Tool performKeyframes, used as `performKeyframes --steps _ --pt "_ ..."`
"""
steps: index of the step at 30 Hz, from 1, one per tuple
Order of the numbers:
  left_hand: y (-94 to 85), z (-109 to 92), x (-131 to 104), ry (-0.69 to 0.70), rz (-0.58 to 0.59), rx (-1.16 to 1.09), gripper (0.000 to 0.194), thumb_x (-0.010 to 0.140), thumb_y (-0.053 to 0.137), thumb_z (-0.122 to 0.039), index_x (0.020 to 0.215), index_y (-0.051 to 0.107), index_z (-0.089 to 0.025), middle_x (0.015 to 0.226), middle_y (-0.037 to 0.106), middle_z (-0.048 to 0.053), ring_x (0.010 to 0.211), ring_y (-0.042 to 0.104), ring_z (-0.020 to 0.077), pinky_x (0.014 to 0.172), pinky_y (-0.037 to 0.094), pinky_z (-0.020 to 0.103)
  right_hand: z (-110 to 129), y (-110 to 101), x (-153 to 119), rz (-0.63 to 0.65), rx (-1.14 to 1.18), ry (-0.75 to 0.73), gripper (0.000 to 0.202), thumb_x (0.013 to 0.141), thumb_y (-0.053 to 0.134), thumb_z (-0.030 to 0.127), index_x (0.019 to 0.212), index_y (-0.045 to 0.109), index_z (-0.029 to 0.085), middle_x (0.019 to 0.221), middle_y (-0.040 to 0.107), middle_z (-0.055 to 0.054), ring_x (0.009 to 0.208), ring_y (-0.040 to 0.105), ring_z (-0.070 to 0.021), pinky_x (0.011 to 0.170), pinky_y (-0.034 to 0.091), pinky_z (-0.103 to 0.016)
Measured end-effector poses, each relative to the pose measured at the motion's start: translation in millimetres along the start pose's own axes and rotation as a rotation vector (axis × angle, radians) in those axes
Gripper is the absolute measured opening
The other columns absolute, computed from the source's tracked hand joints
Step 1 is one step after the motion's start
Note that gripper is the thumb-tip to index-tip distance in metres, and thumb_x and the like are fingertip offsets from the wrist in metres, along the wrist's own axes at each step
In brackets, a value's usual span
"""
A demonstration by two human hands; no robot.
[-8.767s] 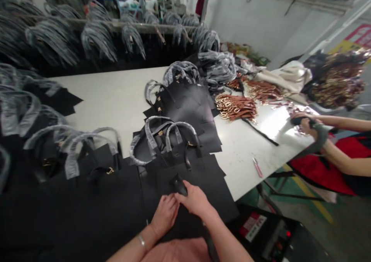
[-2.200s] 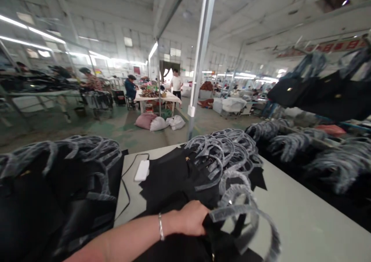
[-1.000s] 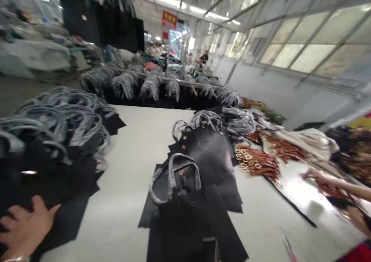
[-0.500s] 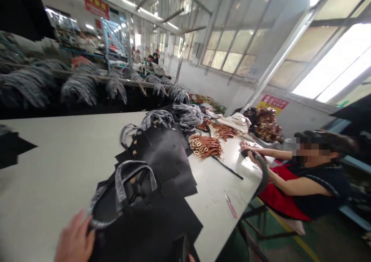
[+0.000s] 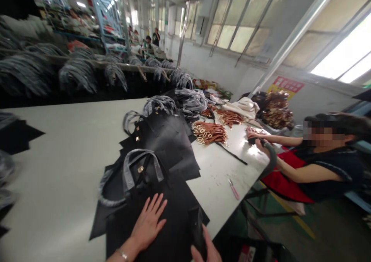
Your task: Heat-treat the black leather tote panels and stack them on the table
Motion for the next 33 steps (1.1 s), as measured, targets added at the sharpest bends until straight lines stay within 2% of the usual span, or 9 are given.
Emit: performKeyframes --steps 2,4,6,8,13,17,21,27,33 --pt "-4.5 -10.6 -13.1 0.032 0.068 -0.032 0.073 0.087 0.060 -0.034 0.153 0.028 -0.031 0.162 0.019 0.005 0.148 0.020 0.0310 0.118 0.026 0.056 8.8 0.4 5.7 0.021 0.047 -0.006 0.058 0.080 0.064 0.043 0.135 0.053 0.024 0.116 0.072 -0.007 0.112 0.066 -0.0304 0.089 0.057 -0.034" --pt "-6.5 -21.9 -26.9 0.082 0.116 -0.066 0.073 0.088 0.060 -0.036 0.153 0.026 -0.033 0.163 0.017 0.004 0.149 0.019 0.0309 0.118 0.025 0.056 21.1 0.7 13.4 0.066 0.055 0.071 0.065 0.082 0.060 0.048 0.139 0.046 0.020 0.091 0.074 -0.006 0.081 0.072 -0.0268 0.067 0.059 -0.033" --pt "-7.1 -31.2 -39.5 0.130 0.141 -0.098 0.073 0.089 0.059 -0.038 0.153 0.024 -0.034 0.163 0.015 0.003 0.149 0.017 0.0307 0.119 0.023 0.057 33.9 2.1 23.0 0.150 0.064 0.145 0.068 0.082 0.060 0.049 0.140 0.043 0.019 0.069 0.067 -0.001 0.056 0.065 -0.0205 0.045 0.051 -0.028" --pt "-7.3 -36.6 -48.4 0.150 0.150 -0.123 0.073 0.090 0.058 -0.040 0.154 0.021 -0.034 0.164 0.013 0.002 0.150 0.014 0.0312 0.119 0.021 0.058 43.9 3.5 34.4 0.200 0.091 0.184 0.066 0.081 0.062 0.046 0.138 0.044 0.019 0.060 0.060 0.004 0.047 0.058 -0.0161 0.038 0.043 -0.023" --pt "-8.5 -37.5 -51.6 0.152 0.178 -0.171 0.075 0.091 0.057 -0.040 0.154 0.019 -0.034 0.164 0.011 0.002 0.150 0.013 0.0319 0.119 0.018 0.059 57.5 3.7 69.1 0.223 0.124 0.234 0.050 0.084 0.062 0.043 0.127 0.050 0.019 0.060 0.056 0.005 0.043 0.054 -0.0129 0.035 0.042 -0.022" --pt "-12.0 -36.0 -49.2 0.144 0.200 -0.192 0.076 0.090 0.058 -0.039 0.155 0.017 -0.034 0.164 0.011 0.002 0.150 0.012 0.0315 0.119 0.018 0.059 75.4 3.1 103.7 0.284 0.169 0.263 0.029 0.085 0.062 0.044 0.101 0.056 0.021 0.068 0.058 0.004 0.042 0.052 -0.0096 0.034 0.040 -0.020" --pt "-14.4 -35.7 -49.5 0.135 0.211 -0.222 0.075 0.091 0.058 -0.041 0.154 0.019 -0.034 0.163 0.012 0.003 0.150 0.014 0.0314 0.119 0.018 0.058 93.8 1.7 131.4 0.359 0.211 0.294 0.029 0.086 0.063 0.047 0.086 0.052 0.020 0.066 0.059 0.003 0.042 0.052 -0.0091 0.035 0.040 -0.020" --pt "-10.4 -34.6 -50.5 0.127 0.219 -0.258 0.078 0.089 0.059 -0.038 0.155 0.016 -0.035 0.164 0.011 0.002 0.150 0.014 0.0320 0.119 0.019 0.060 99.7 -6.9 138.4 0.440 0.208 0.342 0.031 0.086 0.063 0.049 0.090 0.055 0.019 0.064 0.063 0.001 0.041 0.054 -0.0108 0.035 0.039 -0.020" --pt "-8.9 -34.2 -50.9 0.132 0.221 -0.265 0.078 0.091 0.057 -0.038 0.155 0.013 -0.035 0.164 0.007 0.001 0.150 0.011 0.0321 0.119 0.018 0.060 103.6 6.0 146.8 0.394 0.193 0.298 0.029 0.086 0.063 0.048 0.087 0.053 0.020 0.064 0.058 0.004 0.041 0.052 -0.0084 0.035 0.038 -0.018"
Point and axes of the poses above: each hand's wrist, its own x-axis towards the middle knuckle, its own y-axis out of the palm, z = x × y, the point moved 2 cm from there along x, towards the middle knuckle
